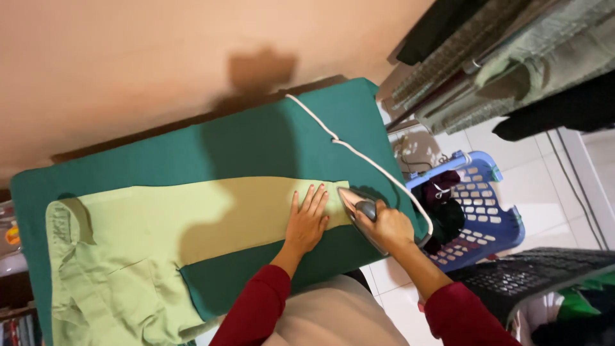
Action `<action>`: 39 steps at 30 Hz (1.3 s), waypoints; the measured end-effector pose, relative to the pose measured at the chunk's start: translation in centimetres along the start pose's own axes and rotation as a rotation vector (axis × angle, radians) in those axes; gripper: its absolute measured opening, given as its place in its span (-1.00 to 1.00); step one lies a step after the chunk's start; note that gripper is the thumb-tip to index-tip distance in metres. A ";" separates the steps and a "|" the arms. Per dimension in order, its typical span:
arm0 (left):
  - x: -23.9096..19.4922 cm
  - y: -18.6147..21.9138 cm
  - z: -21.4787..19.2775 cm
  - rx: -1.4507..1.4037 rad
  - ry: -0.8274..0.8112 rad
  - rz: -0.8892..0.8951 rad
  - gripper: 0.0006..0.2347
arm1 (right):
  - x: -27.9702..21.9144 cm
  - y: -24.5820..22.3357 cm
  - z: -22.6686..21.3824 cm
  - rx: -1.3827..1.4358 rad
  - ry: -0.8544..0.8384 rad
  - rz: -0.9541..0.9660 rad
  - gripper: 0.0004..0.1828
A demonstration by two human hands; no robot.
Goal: The person is ironing a green shirt on an ironing board.
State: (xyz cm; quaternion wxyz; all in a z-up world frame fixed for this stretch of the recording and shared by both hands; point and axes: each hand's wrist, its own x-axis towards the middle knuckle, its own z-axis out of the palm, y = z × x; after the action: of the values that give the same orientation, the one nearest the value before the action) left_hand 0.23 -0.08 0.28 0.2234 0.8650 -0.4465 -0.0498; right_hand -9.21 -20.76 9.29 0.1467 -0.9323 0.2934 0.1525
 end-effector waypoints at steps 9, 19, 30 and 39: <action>0.0 0.0 0.7 0.086 -0.046 -0.068 -0.44 | 8.9 -5.7 -1.4 0.057 0.074 -0.005 -0.36; -1.6 -2.0 0.6 0.133 -0.004 -0.088 -0.44 | 3.6 -0.8 -0.4 -0.019 0.066 -0.093 -0.33; -6.4 -6.9 -1.2 0.152 0.098 -0.266 -0.50 | 3.2 -0.4 -1.8 -0.116 -0.076 -0.434 -0.33; -11.6 -10.1 -3.2 0.289 0.187 -0.460 -0.50 | 6.1 -4.7 -3.9 -0.058 -0.092 -0.562 -0.43</action>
State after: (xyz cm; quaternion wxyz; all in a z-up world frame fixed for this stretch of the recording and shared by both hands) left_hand 1.81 15.36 -2.54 0.1208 0.9673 -0.2184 0.0451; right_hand -0.92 -21.58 11.43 0.1698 -0.9730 0.0119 0.1561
